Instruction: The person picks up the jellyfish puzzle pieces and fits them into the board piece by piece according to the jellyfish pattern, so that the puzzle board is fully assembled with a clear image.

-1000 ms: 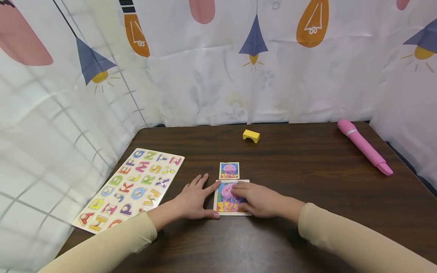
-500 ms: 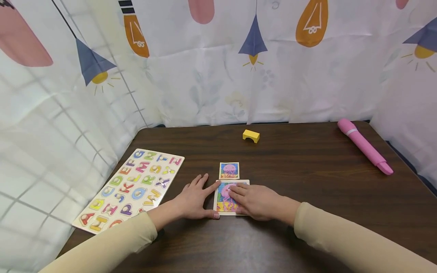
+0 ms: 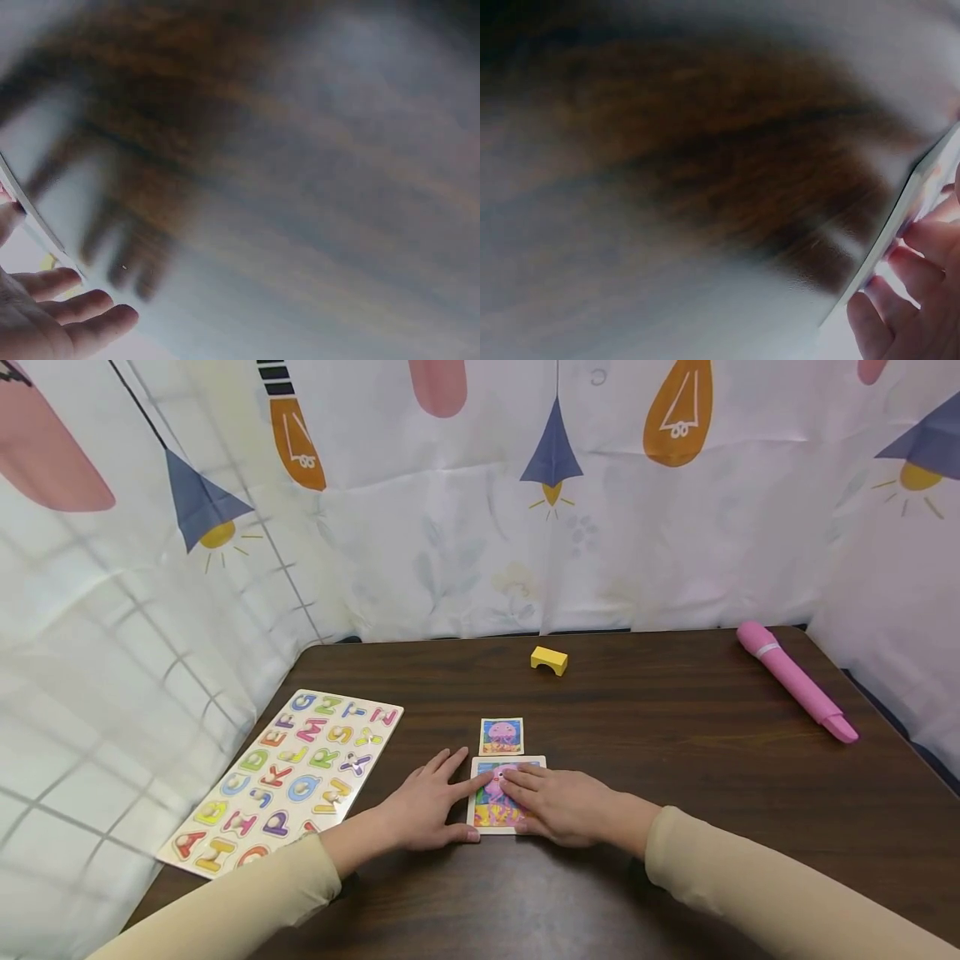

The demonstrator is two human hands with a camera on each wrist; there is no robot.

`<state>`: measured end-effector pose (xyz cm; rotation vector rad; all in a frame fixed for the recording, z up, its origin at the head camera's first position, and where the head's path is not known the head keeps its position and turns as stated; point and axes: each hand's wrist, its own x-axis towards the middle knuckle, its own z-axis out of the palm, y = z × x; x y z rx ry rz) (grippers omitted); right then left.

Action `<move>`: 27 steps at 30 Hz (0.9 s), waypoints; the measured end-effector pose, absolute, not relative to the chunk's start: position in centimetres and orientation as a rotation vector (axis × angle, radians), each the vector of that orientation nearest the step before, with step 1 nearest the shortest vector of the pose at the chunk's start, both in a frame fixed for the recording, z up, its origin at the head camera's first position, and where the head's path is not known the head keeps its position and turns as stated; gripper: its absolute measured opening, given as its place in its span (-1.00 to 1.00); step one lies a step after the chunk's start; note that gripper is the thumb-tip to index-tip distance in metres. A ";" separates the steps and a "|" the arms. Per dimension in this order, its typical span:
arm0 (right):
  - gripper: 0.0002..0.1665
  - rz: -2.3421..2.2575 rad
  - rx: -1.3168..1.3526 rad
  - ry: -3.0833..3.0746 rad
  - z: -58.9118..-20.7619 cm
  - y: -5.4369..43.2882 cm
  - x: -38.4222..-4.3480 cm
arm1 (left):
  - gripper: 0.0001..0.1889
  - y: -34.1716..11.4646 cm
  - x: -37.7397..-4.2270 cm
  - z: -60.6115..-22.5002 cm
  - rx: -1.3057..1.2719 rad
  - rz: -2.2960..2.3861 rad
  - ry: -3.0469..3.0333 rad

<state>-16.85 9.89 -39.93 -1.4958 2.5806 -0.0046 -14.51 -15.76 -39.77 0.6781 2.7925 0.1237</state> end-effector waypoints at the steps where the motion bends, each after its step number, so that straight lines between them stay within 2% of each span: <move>1: -0.22 -0.020 -1.486 2.579 -39.9 10.0 -16.8 | -0.13 -15.7 -14.5 -39.7 0.690 0.113 2.792; 21: -0.23 -0.084 -1.435 2.570 -40.0 11.3 -17.2 | -0.14 -15.7 -14.9 -39.8 0.666 0.245 2.727; 27: -0.27 -0.189 -1.377 2.612 -39.6 12.0 -17.4 | -0.05 -16.1 -15.5 -39.3 0.637 0.291 2.752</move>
